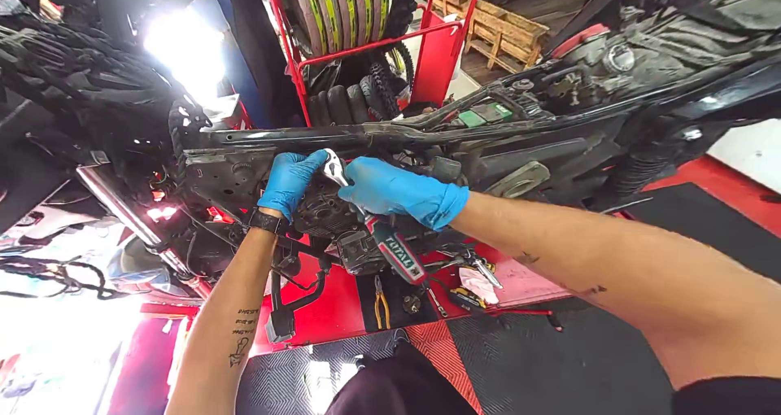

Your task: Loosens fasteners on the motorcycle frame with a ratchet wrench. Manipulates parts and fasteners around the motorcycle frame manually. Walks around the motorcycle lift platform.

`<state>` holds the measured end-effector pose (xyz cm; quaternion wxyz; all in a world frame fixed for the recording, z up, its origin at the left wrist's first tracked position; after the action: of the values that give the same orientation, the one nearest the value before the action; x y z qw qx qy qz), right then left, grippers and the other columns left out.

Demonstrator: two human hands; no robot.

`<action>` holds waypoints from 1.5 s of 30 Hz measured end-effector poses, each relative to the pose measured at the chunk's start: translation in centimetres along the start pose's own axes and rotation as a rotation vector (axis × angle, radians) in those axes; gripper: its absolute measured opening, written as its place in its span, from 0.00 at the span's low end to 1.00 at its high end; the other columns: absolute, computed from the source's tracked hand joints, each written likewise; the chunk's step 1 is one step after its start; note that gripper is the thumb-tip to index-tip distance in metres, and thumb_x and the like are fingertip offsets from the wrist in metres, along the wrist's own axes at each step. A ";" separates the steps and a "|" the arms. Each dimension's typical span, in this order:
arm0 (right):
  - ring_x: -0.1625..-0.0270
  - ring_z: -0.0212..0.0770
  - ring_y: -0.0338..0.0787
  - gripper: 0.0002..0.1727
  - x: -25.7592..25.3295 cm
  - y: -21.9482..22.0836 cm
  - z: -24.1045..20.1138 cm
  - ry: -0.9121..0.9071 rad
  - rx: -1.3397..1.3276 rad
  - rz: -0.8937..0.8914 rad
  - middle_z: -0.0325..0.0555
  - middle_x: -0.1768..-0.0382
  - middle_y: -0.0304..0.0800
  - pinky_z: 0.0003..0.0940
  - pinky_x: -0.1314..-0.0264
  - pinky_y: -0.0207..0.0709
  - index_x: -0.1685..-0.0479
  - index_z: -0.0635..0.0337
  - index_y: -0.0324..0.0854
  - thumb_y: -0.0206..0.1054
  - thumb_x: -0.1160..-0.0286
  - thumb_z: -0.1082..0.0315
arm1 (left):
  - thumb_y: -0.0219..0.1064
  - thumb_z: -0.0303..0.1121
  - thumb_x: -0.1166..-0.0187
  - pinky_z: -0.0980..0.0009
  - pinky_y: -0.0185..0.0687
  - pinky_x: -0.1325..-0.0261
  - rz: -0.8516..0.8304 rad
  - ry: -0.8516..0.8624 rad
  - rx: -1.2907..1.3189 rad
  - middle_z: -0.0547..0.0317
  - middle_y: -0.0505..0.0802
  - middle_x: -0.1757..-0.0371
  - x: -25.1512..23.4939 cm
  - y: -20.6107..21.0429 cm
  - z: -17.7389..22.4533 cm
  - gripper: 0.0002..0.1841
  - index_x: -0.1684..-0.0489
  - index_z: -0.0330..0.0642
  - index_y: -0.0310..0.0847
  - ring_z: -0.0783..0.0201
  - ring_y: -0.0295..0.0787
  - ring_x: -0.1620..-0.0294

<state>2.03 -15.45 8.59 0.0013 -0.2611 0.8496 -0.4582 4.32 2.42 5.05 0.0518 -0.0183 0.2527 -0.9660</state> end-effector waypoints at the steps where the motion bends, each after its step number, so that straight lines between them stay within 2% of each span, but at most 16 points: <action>1: 0.78 0.49 0.83 0.11 0.0 -0.5 -0.4 -0.033 0.128 0.029 0.50 0.79 0.82 0.51 0.74 0.78 0.71 0.62 0.81 0.66 0.23 0.65 | 0.68 0.59 0.20 0.72 0.60 0.82 0.001 0.009 -0.010 0.67 0.73 0.86 0.0 -0.1 -0.2 0.24 0.77 0.48 0.81 0.72 0.61 0.88; 4: 0.63 0.63 0.88 0.04 -0.1 -2.3 0.3 -0.224 0.550 0.229 0.57 0.69 0.85 0.64 0.69 0.75 0.67 0.62 0.82 0.66 0.29 0.70 | 0.71 0.53 0.20 0.69 0.65 0.78 0.013 0.048 0.017 0.66 0.78 0.83 -0.7 -0.1 -0.2 0.22 0.76 0.45 0.84 0.71 0.65 0.85; 7: 0.57 0.65 0.89 0.04 -1.5 -3.2 1.3 -0.356 0.680 0.319 0.60 0.64 0.87 0.65 0.62 0.77 0.62 0.64 0.82 0.63 0.27 0.74 | 0.70 0.50 0.18 0.68 0.68 0.73 0.017 0.076 -0.019 0.66 0.80 0.80 -0.8 0.0 0.3 0.20 0.75 0.44 0.85 0.71 0.69 0.82; 10: 0.62 0.62 0.88 0.09 -0.4 -2.4 -0.6 -0.279 0.616 0.217 0.56 0.71 0.84 0.62 0.67 0.76 0.71 0.61 0.81 0.66 0.24 0.66 | 0.69 0.48 0.17 0.66 0.68 0.73 0.041 0.104 -0.020 0.65 0.78 0.82 -1.4 -0.1 -0.5 0.22 0.79 0.43 0.82 0.70 0.69 0.82; 12: 0.62 0.62 0.88 0.11 -0.1 -2.3 -1.5 -0.240 0.606 0.187 0.55 0.71 0.84 0.62 0.67 0.76 0.72 0.60 0.81 0.69 0.25 0.64 | 0.66 0.53 0.16 0.64 0.71 0.70 0.029 0.108 -0.068 0.62 0.81 0.78 -0.4 -0.4 -0.5 0.23 0.73 0.42 0.86 0.68 0.72 0.78; 16: 0.60 0.66 0.88 0.06 -0.3 -2.7 -1.9 -0.202 0.664 0.263 0.60 0.69 0.85 0.65 0.67 0.75 0.71 0.64 0.81 0.66 0.28 0.72 | 0.66 0.51 0.15 0.62 0.73 0.65 0.031 0.116 -0.061 0.61 0.84 0.75 -0.4 -0.2 -0.1 0.22 0.73 0.42 0.86 0.68 0.76 0.74; 23: 0.56 0.63 0.90 0.05 0.0 -2.7 -0.2 -0.266 0.548 0.363 0.56 0.64 0.89 0.65 0.61 0.78 0.62 0.60 0.85 0.69 0.28 0.67 | 0.58 0.58 0.12 0.60 0.72 0.70 0.064 0.182 -0.053 0.58 0.78 0.79 0.4 -0.4 -1.4 0.29 0.73 0.40 0.82 0.64 0.72 0.78; 26: 0.64 0.55 0.90 0.09 3.4 -1.5 1.9 -0.375 0.312 0.399 0.50 0.71 0.88 0.61 0.64 0.80 0.60 0.55 0.88 0.71 0.25 0.60 | 0.54 0.42 0.12 0.74 0.75 0.69 0.012 0.424 0.088 0.70 0.81 0.77 4.3 0.2 -2.1 0.18 0.64 0.39 0.85 0.77 0.75 0.77; 29: 0.70 0.43 0.86 0.11 8.1 4.3 6.0 -0.411 -0.088 0.188 0.44 0.73 0.86 0.49 0.65 0.80 0.58 0.58 0.88 0.69 0.20 0.58 | 0.72 0.48 0.24 0.72 0.91 0.43 -0.213 0.553 0.055 0.63 0.97 0.53 11.4 1.8 -4.3 0.23 0.44 0.35 0.89 0.78 0.93 0.52; 31: 0.71 0.36 0.83 0.10 10.3 10.7 10.2 -0.314 -0.349 -0.016 0.42 0.73 0.85 0.39 0.66 0.80 0.59 0.59 0.87 0.70 0.21 0.60 | 0.77 0.51 0.27 0.64 0.93 0.53 -0.319 0.476 -0.089 0.62 0.98 0.61 15.3 4.1 -8.2 0.23 0.45 0.41 0.92 0.73 0.94 0.62; 33: 0.68 0.36 0.83 0.11 11.7 18.4 15.5 -0.122 -0.534 -0.220 0.44 0.70 0.86 0.39 0.60 0.78 0.57 0.61 0.88 0.71 0.21 0.61 | 0.74 0.53 0.25 0.56 0.87 0.66 -0.417 0.279 -0.242 0.61 0.93 0.73 18.7 7.2 -13.1 0.23 0.41 0.47 0.93 0.65 0.86 0.76; 35: 0.67 0.38 0.83 0.12 12.6 26.9 21.1 0.090 -0.658 -0.317 0.45 0.70 0.85 0.41 0.58 0.77 0.59 0.62 0.87 0.71 0.21 0.61 | 0.69 0.50 0.20 0.53 0.89 0.55 -0.534 -0.032 -0.280 0.57 0.96 0.65 22.2 9.5 -17.8 0.20 0.39 0.49 0.91 0.62 0.91 0.67; 38: 0.76 0.37 0.75 0.15 11.4 37.8 27.9 0.461 -0.856 -0.217 0.44 0.76 0.79 0.38 0.69 0.72 0.61 0.64 0.85 0.67 0.18 0.58 | 0.68 0.42 0.19 0.59 0.88 0.52 -0.511 -0.388 -0.112 0.59 0.94 0.66 26.4 11.6 -22.8 0.15 0.50 0.41 0.93 0.66 0.91 0.64; 40: 0.74 0.39 0.76 0.16 8.7 43.3 31.4 0.716 -0.924 -0.074 0.47 0.73 0.79 0.41 0.70 0.73 0.58 0.65 0.84 0.66 0.17 0.57 | 0.68 0.38 0.18 0.59 0.90 0.49 -0.505 -0.523 -0.088 0.57 0.96 0.64 28.5 12.2 -24.2 0.13 0.53 0.39 0.93 0.66 0.93 0.62; 42: 0.63 0.51 0.83 0.18 5.0 47.4 34.7 0.875 -0.885 0.104 0.59 0.64 0.85 0.54 0.56 0.77 0.55 0.70 0.85 0.67 0.17 0.58 | 0.69 0.39 0.18 0.61 0.88 0.51 -0.498 -0.608 -0.131 0.60 0.96 0.67 29.7 12.2 -24.6 0.12 0.55 0.41 0.94 0.69 0.92 0.64; 45: 0.47 0.62 0.89 0.23 0.0 48.9 37.2 0.872 -0.786 0.228 0.68 0.51 0.89 0.64 0.40 0.80 0.46 0.72 0.85 0.63 0.14 0.56 | 0.68 0.40 0.17 0.58 0.89 0.45 -0.472 -0.574 -0.161 0.57 0.97 0.62 30.1 11.1 -23.9 0.13 0.53 0.40 0.94 0.66 0.94 0.59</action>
<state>-10.65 -22.72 -51.15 -0.3950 0.0628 0.9004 -0.1712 -26.03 1.15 -20.92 -0.1049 -0.3498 0.2918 -0.8840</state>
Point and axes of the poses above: each hand's wrist, its own x-axis away from the middle knuckle, its own y-axis out of the palm, z = x × y, the point moved 3 cm from there along -x, towards the middle knuckle
